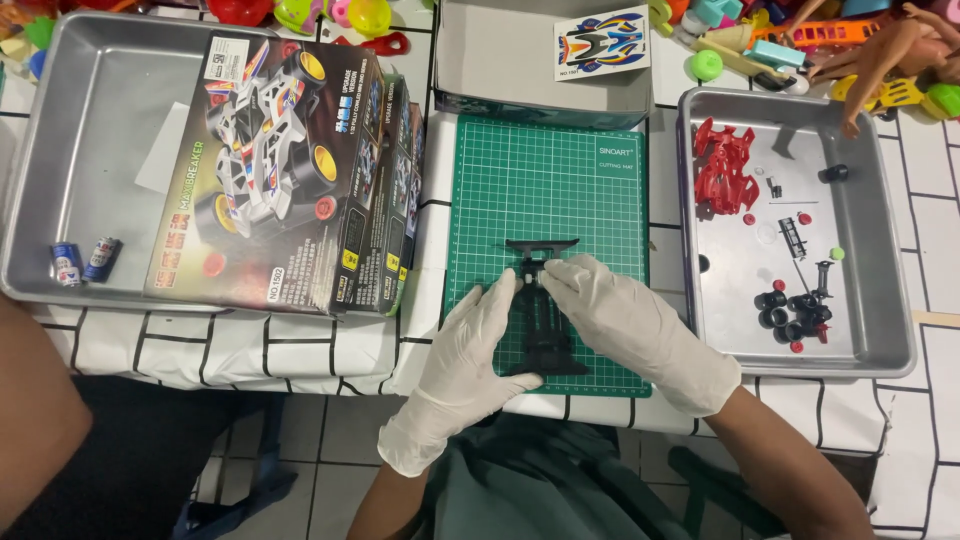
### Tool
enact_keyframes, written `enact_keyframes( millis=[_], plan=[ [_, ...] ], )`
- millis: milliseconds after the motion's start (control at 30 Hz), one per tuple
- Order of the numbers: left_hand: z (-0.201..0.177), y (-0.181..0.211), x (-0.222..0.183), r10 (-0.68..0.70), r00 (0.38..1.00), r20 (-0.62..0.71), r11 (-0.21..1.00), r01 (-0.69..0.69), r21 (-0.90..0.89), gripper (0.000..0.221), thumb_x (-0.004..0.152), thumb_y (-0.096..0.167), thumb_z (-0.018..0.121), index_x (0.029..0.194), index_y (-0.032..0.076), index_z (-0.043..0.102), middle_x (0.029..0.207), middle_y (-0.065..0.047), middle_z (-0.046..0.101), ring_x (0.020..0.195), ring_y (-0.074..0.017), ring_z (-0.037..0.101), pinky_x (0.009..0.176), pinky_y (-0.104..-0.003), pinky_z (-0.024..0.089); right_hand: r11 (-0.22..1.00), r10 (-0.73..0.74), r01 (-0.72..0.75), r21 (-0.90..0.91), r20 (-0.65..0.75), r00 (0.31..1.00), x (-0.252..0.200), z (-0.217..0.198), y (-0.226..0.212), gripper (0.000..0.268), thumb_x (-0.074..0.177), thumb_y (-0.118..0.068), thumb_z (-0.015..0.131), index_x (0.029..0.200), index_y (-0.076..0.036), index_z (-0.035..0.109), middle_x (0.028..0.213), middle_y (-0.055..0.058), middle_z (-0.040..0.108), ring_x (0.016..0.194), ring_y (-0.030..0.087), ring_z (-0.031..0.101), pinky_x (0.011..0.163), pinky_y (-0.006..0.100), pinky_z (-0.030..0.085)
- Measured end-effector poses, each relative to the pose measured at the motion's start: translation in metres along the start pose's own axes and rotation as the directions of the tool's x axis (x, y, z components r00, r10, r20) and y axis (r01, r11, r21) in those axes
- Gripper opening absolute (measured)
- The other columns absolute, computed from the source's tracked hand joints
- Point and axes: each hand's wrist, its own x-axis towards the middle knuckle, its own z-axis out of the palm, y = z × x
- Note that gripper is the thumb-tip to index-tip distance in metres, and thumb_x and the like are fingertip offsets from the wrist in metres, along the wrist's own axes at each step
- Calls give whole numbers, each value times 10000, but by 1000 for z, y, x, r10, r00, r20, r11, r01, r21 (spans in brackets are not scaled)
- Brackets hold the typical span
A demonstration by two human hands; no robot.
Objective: Assembling a plastic model toy car by fitting gears, motor, and chassis components together.
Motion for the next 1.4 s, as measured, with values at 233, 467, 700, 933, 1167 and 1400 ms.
enact_keyframes(
  millis=[233, 467, 700, 933, 1167, 1400],
  plan=[
    [-3, 0, -3, -9, 1000, 1, 1000, 9, 8, 1281, 644, 201, 970, 1617, -37, 171, 1544, -270, 477, 1440, -407, 454, 1262, -540, 187, 967, -95, 87, -241, -21, 995, 3, -2, 0, 245, 1064, -162, 476, 1178, -94, 682, 1038, 71, 656, 983, 172, 673, 773, 209, 564],
    [1, 3, -4, -35, 999, 6, 999, 35, -17, 1257, 665, 200, 959, 1620, -26, 173, 1560, -270, 461, 1465, -410, 421, 1263, -547, 175, 996, -91, 92, -1, 114, 989, -1, 4, 6, 259, 1004, -80, 499, 1151, -138, 705, 1146, 12, 688, 1176, 132, 645, 999, 208, 503],
    [-1, 8, 1, -45, 999, 17, 999, 45, 9, 1254, 674, 229, 963, 1622, 2, 174, 1564, -227, 471, 1475, -374, 418, 1268, -525, 183, 542, 484, -489, 683, 222, 846, -16, -15, -3, 419, 956, -26, 504, 1299, -146, 712, 1348, 62, 686, 1227, 255, 662, 1000, 356, 551],
    [2, 3, 1, -37, 999, 4, 999, 37, 9, 1254, 672, 225, 965, 1621, 8, 174, 1559, -215, 481, 1474, -371, 420, 1264, -533, 197, 545, 461, -563, 622, 340, 820, -11, 2, -10, 489, 954, -14, 468, 1373, -155, 676, 1395, 112, 603, 1196, 304, 649, 938, 373, 581],
    [5, -2, 2, -46, 999, -8, 999, 46, 7, 1254, 675, 218, 971, 1620, 16, 173, 1559, -200, 489, 1473, -360, 426, 1257, -531, 222, 345, 594, -735, 584, 471, 653, -11, 7, -11, 474, 929, -51, 544, 1384, -154, 629, 1319, 115, 626, 1117, 288, 713, 910, 376, 594],
    [0, 5, 1, -26, 1000, -5, 1000, 26, 10, 1246, 675, 220, 968, 1615, -3, 181, 1548, -221, 492, 1465, -387, 433, 1259, -545, 218, 549, 561, -646, 531, 339, 755, -1, 1, -15, 362, 897, -270, 727, 1259, -263, 725, 1243, 12, 646, 1088, 251, 721, 868, 333, 629]
  ],
)
